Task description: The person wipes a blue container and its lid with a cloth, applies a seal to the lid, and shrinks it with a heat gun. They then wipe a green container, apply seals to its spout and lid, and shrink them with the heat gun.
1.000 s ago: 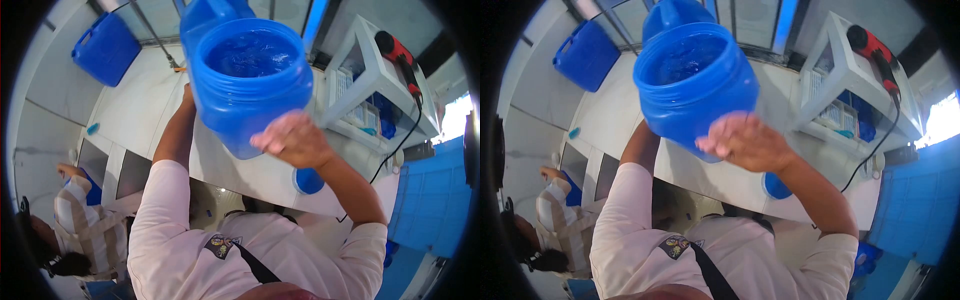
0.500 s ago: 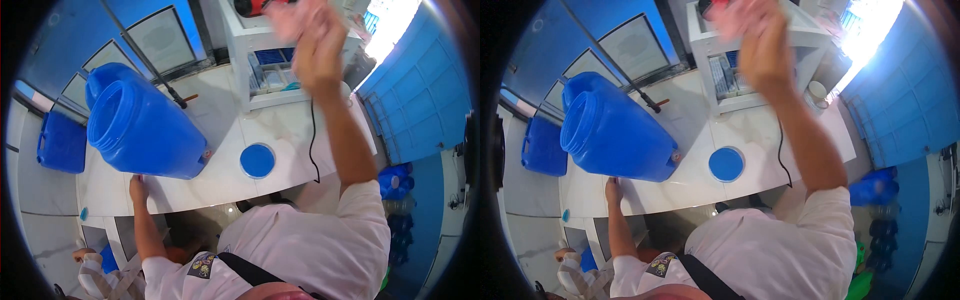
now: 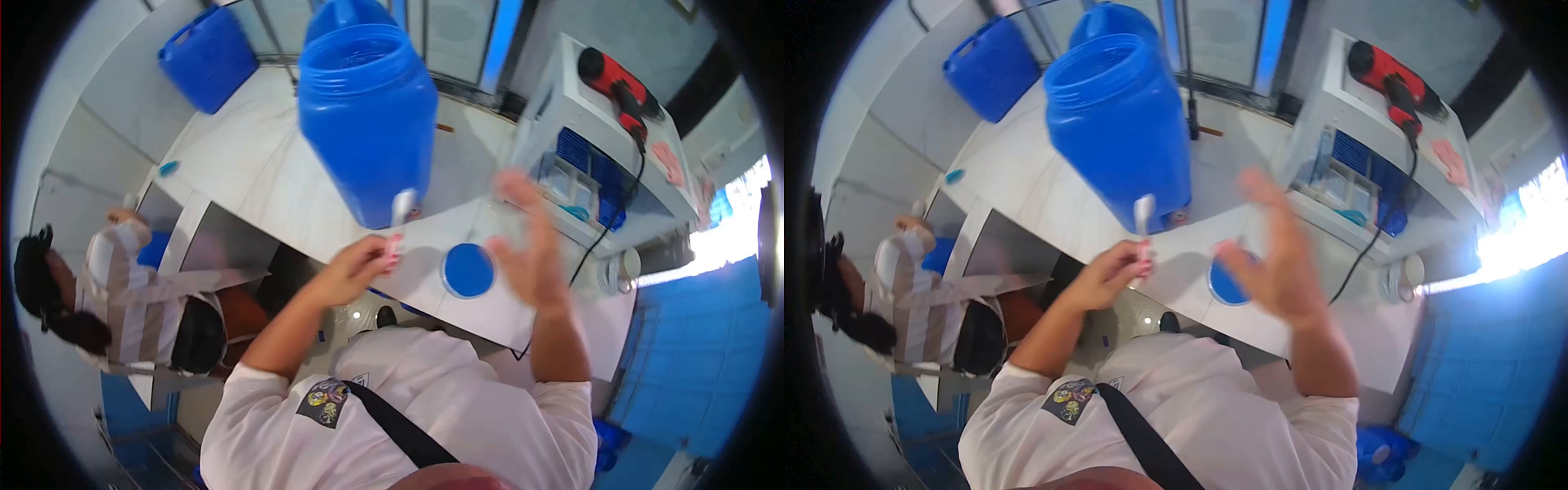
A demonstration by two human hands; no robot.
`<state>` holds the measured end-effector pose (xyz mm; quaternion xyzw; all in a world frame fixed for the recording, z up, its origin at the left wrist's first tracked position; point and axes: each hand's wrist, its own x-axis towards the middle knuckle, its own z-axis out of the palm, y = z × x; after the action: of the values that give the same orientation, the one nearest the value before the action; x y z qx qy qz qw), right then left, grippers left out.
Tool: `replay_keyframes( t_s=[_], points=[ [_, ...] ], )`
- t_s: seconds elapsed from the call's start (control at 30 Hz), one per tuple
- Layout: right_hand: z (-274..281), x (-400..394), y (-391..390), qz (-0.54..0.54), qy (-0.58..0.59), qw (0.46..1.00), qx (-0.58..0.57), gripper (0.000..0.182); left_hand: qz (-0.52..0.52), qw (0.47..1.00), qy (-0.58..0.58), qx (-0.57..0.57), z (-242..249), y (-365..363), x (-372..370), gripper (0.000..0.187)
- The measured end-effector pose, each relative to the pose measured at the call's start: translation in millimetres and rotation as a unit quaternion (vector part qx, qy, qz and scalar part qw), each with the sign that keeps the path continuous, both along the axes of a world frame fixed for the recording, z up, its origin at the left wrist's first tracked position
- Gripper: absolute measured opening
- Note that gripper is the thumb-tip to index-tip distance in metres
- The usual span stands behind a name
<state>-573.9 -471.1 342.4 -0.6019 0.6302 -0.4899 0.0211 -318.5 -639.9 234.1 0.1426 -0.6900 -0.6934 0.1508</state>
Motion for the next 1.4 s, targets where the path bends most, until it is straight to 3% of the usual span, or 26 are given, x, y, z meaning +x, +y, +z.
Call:
replay_keyframes(
  t_s=[0.03, 0.1, 0.13, 0.2, 0.23, 0.27, 0.3, 0.33, 0.37, 0.43, 0.47, 0.53, 0.57, 0.63, 0.77, 0.83, 0.97, 1.03, 1.1, 1.17, 1.23, 1.3, 1.37, 1.4],
  points=[
    [-15, 24, -13, 0.058, -0.03, 0.995, 0.072, 0.062, -0.017, 0.999, 0.05, 0.013, 2, 12, -19, 0.022],
    [-41, 56, -39, 0.151, -0.218, 0.955, 0.136, 0.052, -0.027, 0.994, 0.11, 0.013, 9, 33, -46, 0.025],
    [-33, 56, -45, 0.156, -0.216, 0.954, 0.134, 0.052, -0.023, 0.994, 0.11, 0.009, 27, 35, -51, 0.025],
    [-24, 49, -56, 0.137, -0.297, 0.941, 0.082, 0.038, 0.134, 0.962, 0.11, -0.211, 51, 44, -55, 0.035],
    [-13, 37, -56, 0.087, -0.277, 0.953, 0.091, 0.033, 0.136, 0.961, 0.11, -0.214, 55, 37, -50, 0.035],
    [2, 22, -54, 0.036, -0.256, 0.961, 0.1, 0.029, 0.211, 0.902, 0.122, -0.357, 61, 24, -40, 0.045],
    [18, 11, -55, 0.002, -0.155, 0.987, 0.043, 0.027, 0.279, 0.816, 0.13, -0.489, 66, 9, -32, 0.055],
    [33, 1, -57, -0.033, -0.053, 0.998, -0.012, 0.026, 0.336, 0.774, 0.157, -0.514, 68, -9, -27, 0.061],
    [43, -10, -59, -0.033, -0.056, 0.998, -0.011, 0.026, 0.391, 0.727, 0.182, -0.534, 71, -30, -25, 0.067],
    [60, -29, -62, -0.025, 0.031, 0.999, 0.017, 0.027, 0.421, 0.695, 0.143, -0.565, 85, -62, -24, 0.095],
    [68, -32, -65, -0.026, 0.029, 0.999, 0.018, 0.027, 0.419, 0.697, 0.142, -0.565, 86, -73, -30, 0.095],
    [83, -37, -70, -0.029, 0.161, 0.986, -0.035, 0.023, 0.416, 0.702, 0.176, -0.551, 82, -94, -43, 0.108],
    [89, -41, -72, -0.031, 0.161, 0.986, -0.036, 0.023, 0.415, 0.702, 0.176, -0.551, 70, -105, -53, 0.108],
    [96, -47, -77, 0.007, 0.204, 0.977, -0.061, 0.019, 0.355, 0.744, 0.291, -0.487, 47, -121, -70, 0.117],
    [97, -52, -112, 0.015, 0.206, 0.972, -0.113, 0.018, 0.354, 0.731, 0.315, -0.491, 43, -126, -73, 0.117],
    [102, -33, -140, 0.104, 0.276, 0.932, -0.208, 0.014, 0.344, 0.75, 0.318, -0.467, 50, -116, -74, 0.118],
    [100, -52, -157, 0.094, 0.266, 0.932, -0.229, 0.01, 0.347, 0.77, 0.299, -0.445, 55, -111, -72, 0.121],
    [100, -81, -148, 0.052, 0.177, 0.971, -0.151, 0.007, 0.357, 0.748, 0.295, -0.475, 53, -116, -72, 0.123],
    [96, -54, -150, 0.066, 0.174, 0.966, -0.18, 0.006, 0.338, 0.78, 0.315, -0.422, 55, -109, -74, 0.122],
    [100, -18, -152, 0.069, 0.256, 0.94, -0.216, 0.006, 0.344, 0.778, 0.317, -0.42, 50, -110, -76, 0.122],
    [96, -36, -145, 0.046, 0.235, 0.939, -0.245, 0.005, 0.35, 0.776, 0.314, -0.42, 49, -111, -71, 0.122],
    [102, -58, -137, -0.027, 0.178, 0.966, -0.183, 0.006, 0.336, 0.778, 0.321, -0.423, 53, -113, -76, 0.122],
    [95, -38, -138, 0.003, 0.157, 0.969, -0.188, 0.008, 0.342, 0.779, 0.317, -0.419, 44, -116, -74, 0.122],
    [95, -12, -142, 0.012, 0.239, 0.948, -0.209, 0.008, 0.345, 0.779, 0.316, -0.417, 41, -118, -74, 0.122]
  ],
)
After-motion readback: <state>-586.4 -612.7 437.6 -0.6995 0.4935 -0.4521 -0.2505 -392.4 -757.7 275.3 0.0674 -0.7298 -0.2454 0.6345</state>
